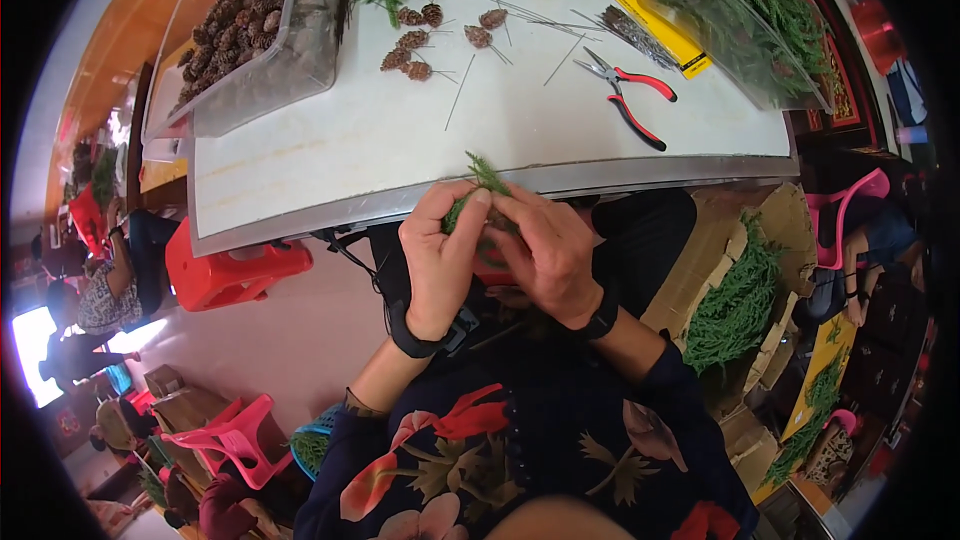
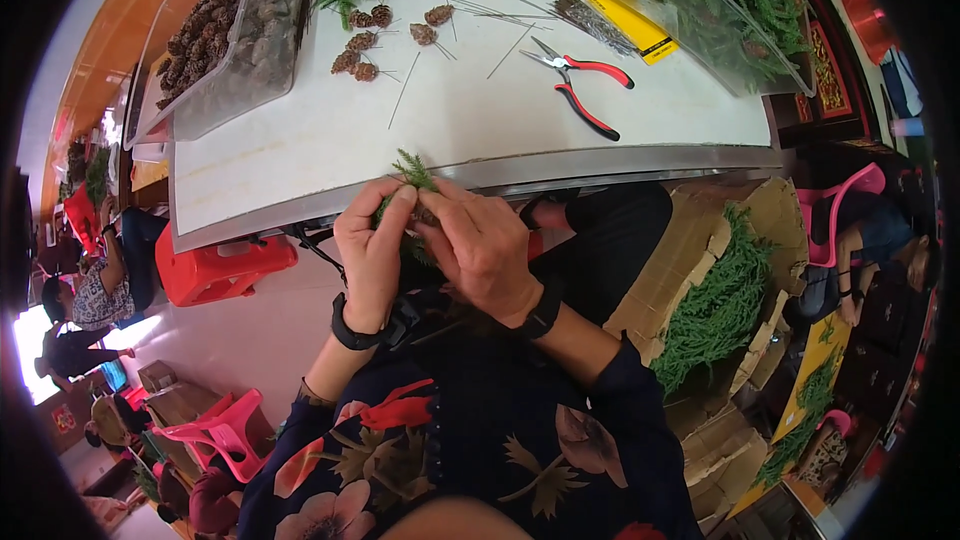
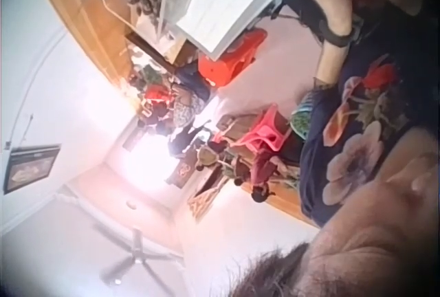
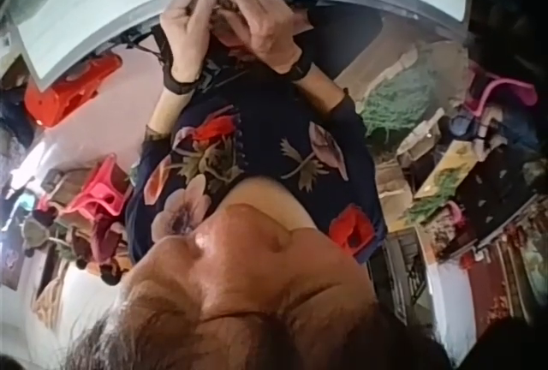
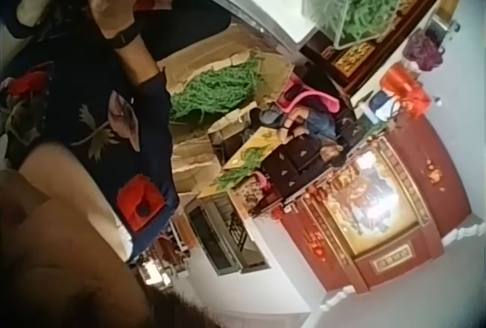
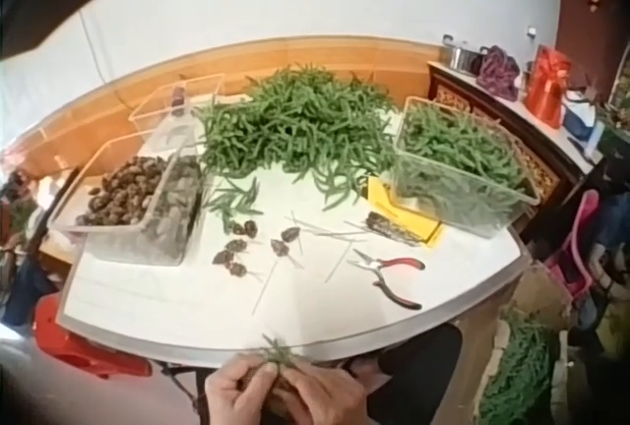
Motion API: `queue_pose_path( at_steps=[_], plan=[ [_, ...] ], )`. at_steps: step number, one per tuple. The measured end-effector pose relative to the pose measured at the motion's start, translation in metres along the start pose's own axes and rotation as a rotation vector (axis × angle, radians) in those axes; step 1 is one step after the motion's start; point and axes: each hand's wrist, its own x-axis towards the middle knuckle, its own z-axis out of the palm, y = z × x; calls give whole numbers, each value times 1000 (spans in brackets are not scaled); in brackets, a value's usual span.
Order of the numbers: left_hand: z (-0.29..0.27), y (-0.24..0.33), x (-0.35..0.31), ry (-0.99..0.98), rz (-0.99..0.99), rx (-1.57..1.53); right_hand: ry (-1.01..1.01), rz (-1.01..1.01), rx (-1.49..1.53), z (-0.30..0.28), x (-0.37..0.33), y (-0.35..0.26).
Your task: Trimming green stems and attaching small seeds or nuts to them using pliers.
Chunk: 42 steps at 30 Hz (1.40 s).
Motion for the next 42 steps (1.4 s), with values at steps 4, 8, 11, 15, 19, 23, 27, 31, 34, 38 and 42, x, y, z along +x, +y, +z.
queue_pose_path(
  at_steps=[4, 8, 11, 15, 19, 23, 27, 31, 34, 38, 42],
  plan=[
    [7, 6, -1, -7, -74, -183, 52, -22, 12, 2, -2, 4],
    [6, 8, -1, -22, -215, -373, 36, -10, 57, -2, -4, 4],
    [5, 2, -3, -11, -239, -402, 17, 97, 207, -8, 3, -1],
    [4, -2, -7, -69, -245, -300, -77, 348, 523, -19, 25, 2],
    [3, 5, -7, -117, -177, -254, -245, 496, 691, -25, 31, 16],
    [-2, 4, -8, -112, -147, -131, -333, 601, 762, -30, 32, 23],
    [-8, 9, -5, -217, -66, -28, -562, 609, 747, -37, 43, 27],
    [-13, 17, -3, -343, -100, 18, -649, 487, 731, -40, 52, 32],
    [-15, 19, -1, -411, -140, 54, -631, 306, 673, -40, 54, 33],
    [-10, 21, -3, -349, -189, -70, -582, 451, 746, -35, 50, 30],
    [-10, 22, -1, -355, -186, -48, -441, 460, 744, -25, 43, 28]
  ],
)
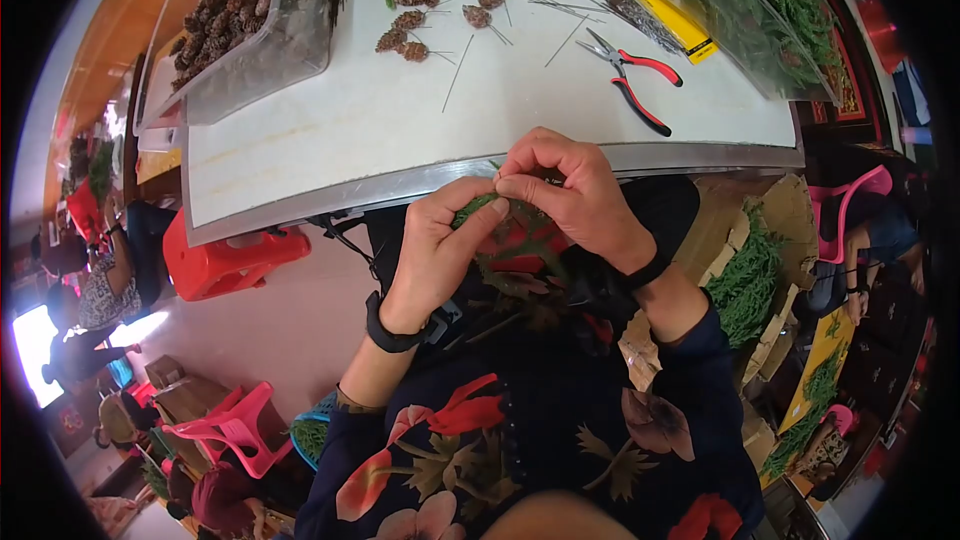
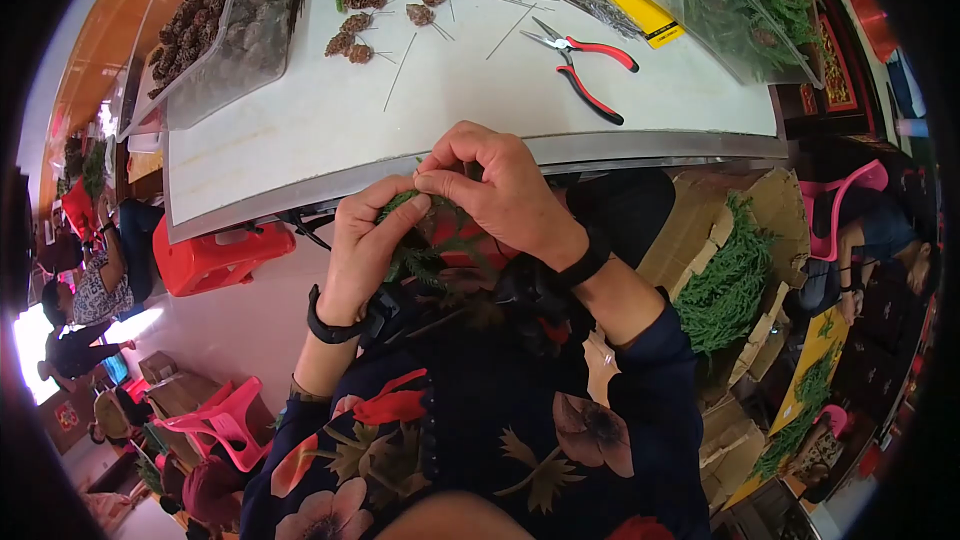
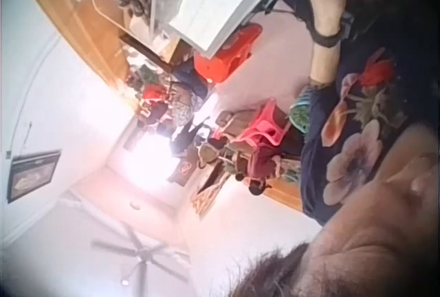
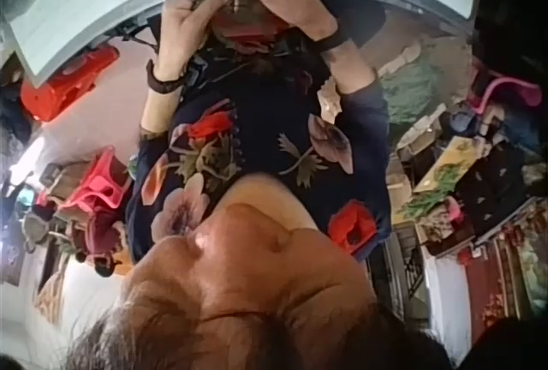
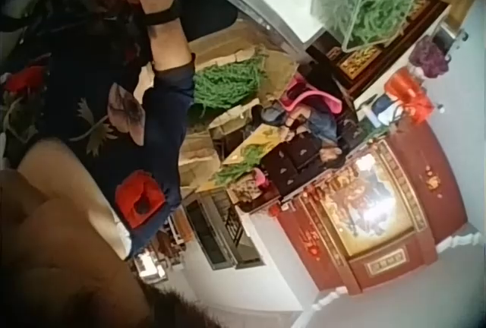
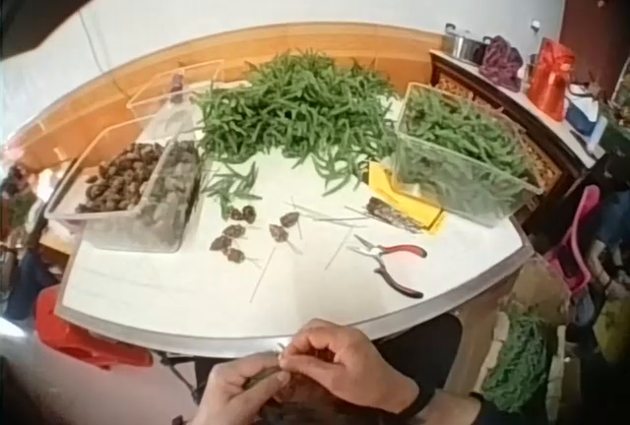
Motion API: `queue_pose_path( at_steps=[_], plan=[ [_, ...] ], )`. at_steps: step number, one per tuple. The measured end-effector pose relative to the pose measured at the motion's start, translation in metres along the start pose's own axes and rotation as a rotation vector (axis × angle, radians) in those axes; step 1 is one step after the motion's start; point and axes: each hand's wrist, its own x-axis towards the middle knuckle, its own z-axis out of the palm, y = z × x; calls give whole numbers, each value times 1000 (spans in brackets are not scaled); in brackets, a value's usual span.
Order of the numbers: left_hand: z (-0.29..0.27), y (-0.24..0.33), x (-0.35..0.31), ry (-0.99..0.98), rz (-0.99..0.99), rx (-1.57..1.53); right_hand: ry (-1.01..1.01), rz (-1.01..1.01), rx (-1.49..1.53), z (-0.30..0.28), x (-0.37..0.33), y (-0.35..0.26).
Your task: Trimming green stems and attaching small seeds or nuts to them using pliers.
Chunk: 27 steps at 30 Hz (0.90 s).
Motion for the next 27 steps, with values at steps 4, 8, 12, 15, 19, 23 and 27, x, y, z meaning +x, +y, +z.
queue_pose_path(
  at_steps=[4, 8, 12, 15, 19, 23, 27],
  plan=[
    [11, -7, 2, 151, 92, 14, 81, -32, -26, 4, 1, 1],
    [19, -5, 0, 259, 82, -184, 101, -23, -20, 3, 6, -5],
    [4, -11, 5, 183, 77, -135, 96, -72, -35, 2, 8, -9],
    [5, -7, 8, 209, 34, -94, 131, -38, -18, 3, 6, -4],
    [3, -3, 8, 237, -6, -136, 85, 4, -26, 0, 6, -5],
    [0, -7, 7, 225, -47, -203, 72, 105, 18, 0, 2, -12],
    [-3, -7, 6, 171, -88, -336, 34, 74, -94, -2, 0, -17]
  ],
)
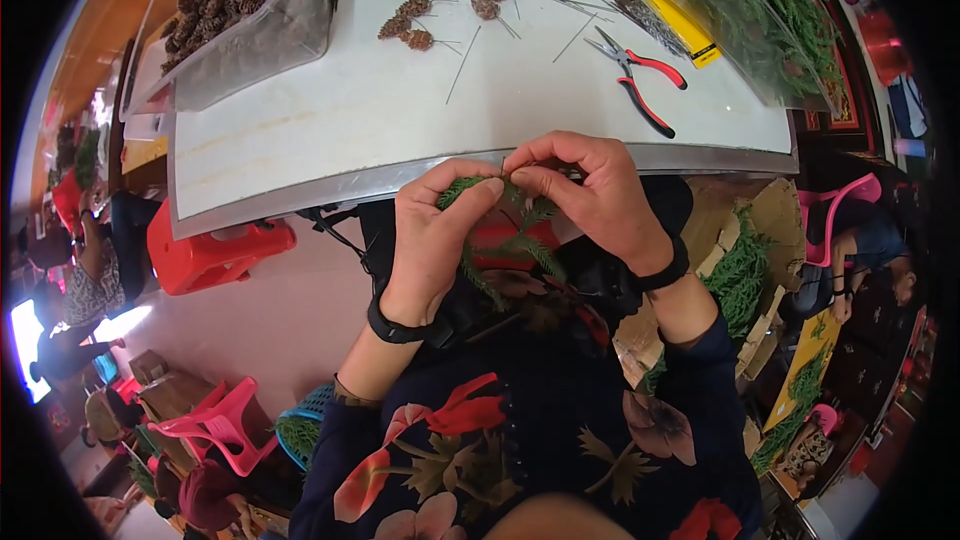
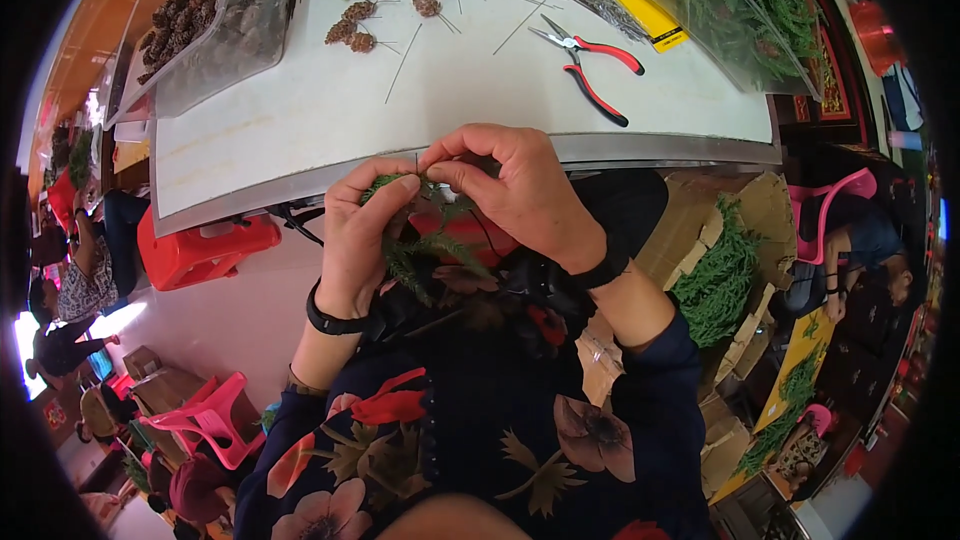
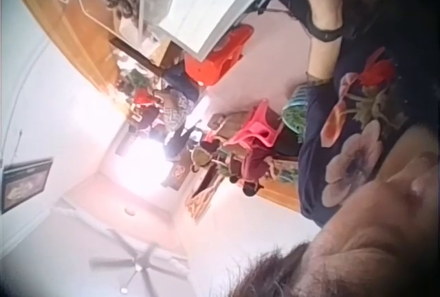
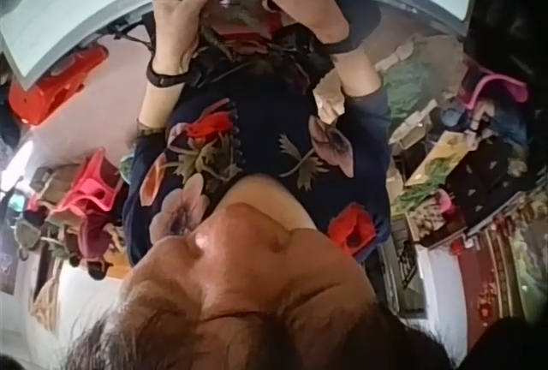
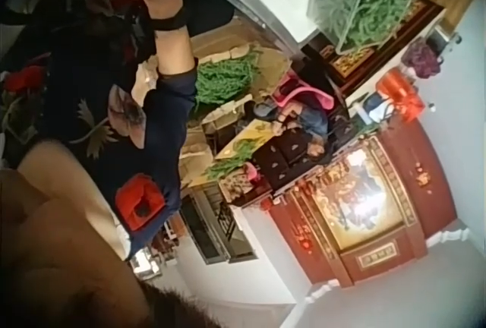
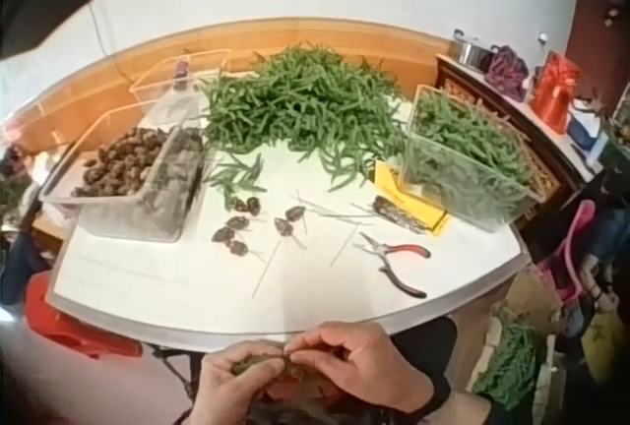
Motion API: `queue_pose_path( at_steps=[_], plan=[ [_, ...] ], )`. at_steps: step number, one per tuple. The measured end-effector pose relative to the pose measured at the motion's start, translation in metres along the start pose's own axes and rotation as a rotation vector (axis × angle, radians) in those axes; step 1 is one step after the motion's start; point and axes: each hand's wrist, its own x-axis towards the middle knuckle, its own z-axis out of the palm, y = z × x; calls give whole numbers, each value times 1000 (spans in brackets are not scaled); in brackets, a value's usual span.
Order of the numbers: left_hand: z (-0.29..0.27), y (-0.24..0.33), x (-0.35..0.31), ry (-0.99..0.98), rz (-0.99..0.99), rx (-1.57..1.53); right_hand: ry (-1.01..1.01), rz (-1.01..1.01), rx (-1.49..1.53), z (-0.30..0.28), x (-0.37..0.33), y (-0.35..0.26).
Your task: Trimming green stems and attaching small seeds or nuts to them using pliers.
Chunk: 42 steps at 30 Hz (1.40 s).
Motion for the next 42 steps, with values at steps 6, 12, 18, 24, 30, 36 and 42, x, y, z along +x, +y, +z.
queue_pose_path(
  at_steps=[6, 12, 18, 24, 30, 36, 42],
  plan=[
    [-2, 8, -2, -39, -45, -58, -30, -326, -251, -5, 5, -3],
    [-21, 12, -3, -185, -202, -51, -318, -838, -730, -21, 31, -26],
    [-24, 14, -6, -254, -210, -104, -506, -881, -762, -16, 50, -41],
    [-16, 13, -20, -116, 78, 331, -544, -405, -759, -4, 37, -48],
    [-16, -2, -26, -24, 214, 419, -403, -66, -611, 0, 15, -51],
    [-35, 0, -31, -252, -101, -63, -369, -292, -439, -2, 1, -50],
    [-43, 4, -38, -389, -263, -248, -485, -421, -462, 7, 3, -48]
  ],
)
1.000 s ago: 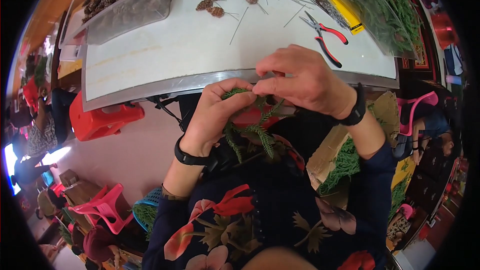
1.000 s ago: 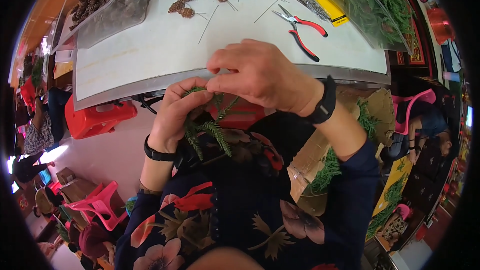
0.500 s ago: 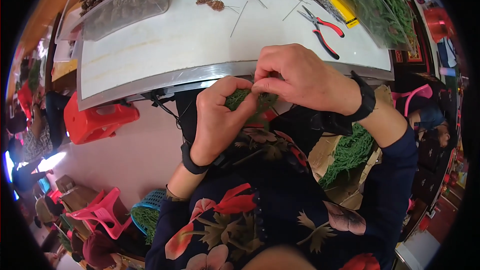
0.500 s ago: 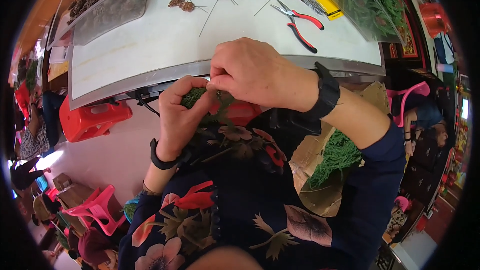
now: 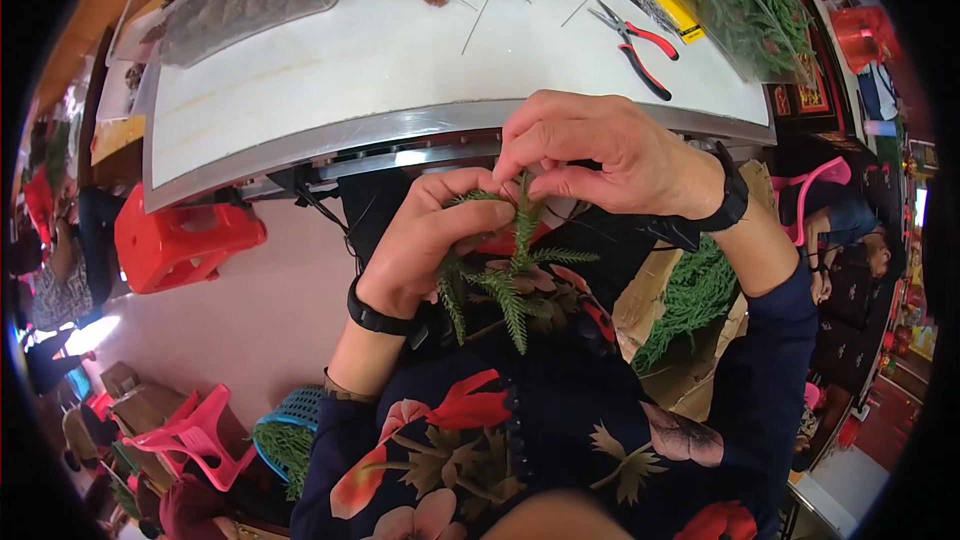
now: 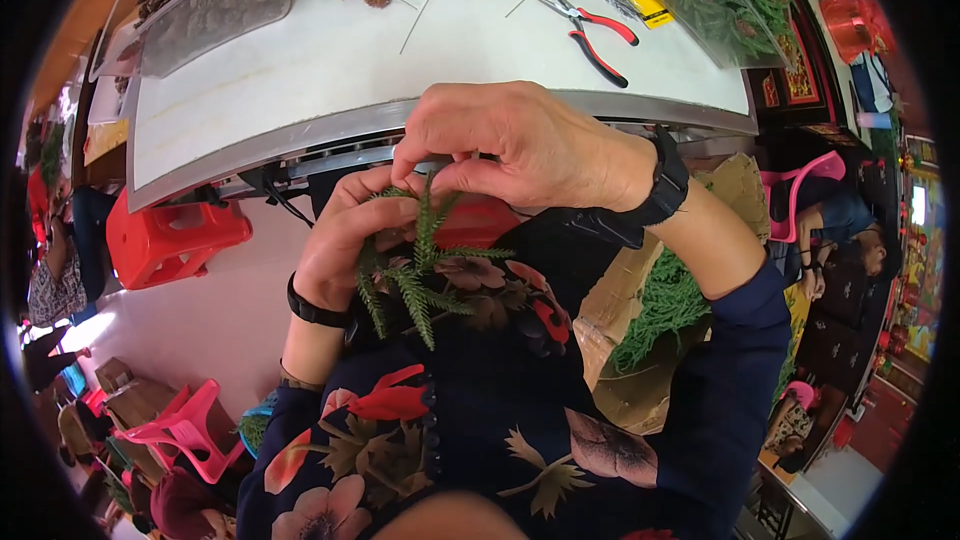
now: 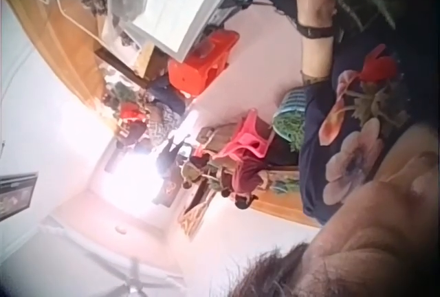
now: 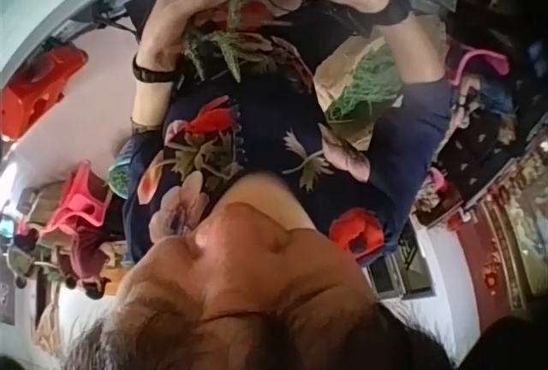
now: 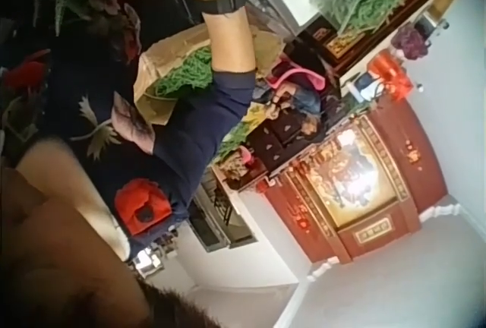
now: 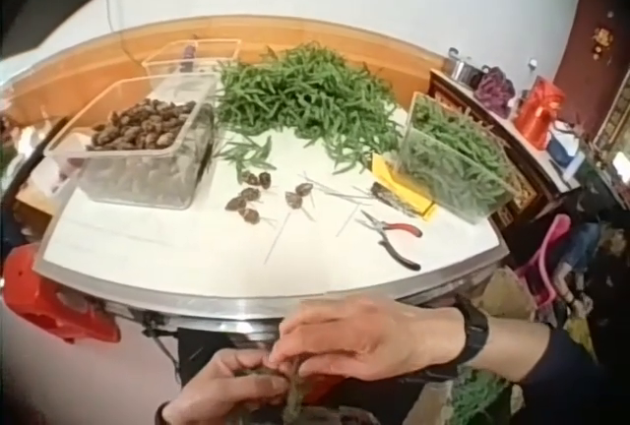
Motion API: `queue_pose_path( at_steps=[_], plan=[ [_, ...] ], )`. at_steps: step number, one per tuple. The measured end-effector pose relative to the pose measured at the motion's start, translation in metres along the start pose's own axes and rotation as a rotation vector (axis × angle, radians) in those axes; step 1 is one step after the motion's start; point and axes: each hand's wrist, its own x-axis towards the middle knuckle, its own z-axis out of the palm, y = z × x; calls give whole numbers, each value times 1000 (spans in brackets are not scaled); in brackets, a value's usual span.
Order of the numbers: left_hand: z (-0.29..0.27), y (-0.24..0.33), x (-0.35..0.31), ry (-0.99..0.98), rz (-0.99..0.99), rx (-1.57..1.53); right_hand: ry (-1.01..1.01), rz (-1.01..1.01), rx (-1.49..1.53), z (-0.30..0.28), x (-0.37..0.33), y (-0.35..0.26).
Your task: Trimming green stems and attaching small seeds or nuts to them using pliers.
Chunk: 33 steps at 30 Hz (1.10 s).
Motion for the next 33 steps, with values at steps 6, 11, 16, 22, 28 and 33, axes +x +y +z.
queue_pose_path(
  at_steps=[6, 11, 16, 22, 28, 33],
  plan=[
    [-8, -7, -10, 189, 180, 97, 37, 333, 115, 15, 11, -24],
    [2, -7, -12, 326, 288, 141, 154, 419, 250, 38, 6, -19],
    [-2, -4, -9, 275, 287, 145, 129, 370, 234, 33, 7, -10],
    [-10, 10, -8, 12, 67, 60, -11, -153, 170, 14, 18, 22],
    [-15, 7, -7, 17, -31, 42, -99, -294, 53, 1, 32, 21],
    [-18, 18, -7, -16, -52, 37, -143, -384, -75, -5, 40, 18]
  ],
)
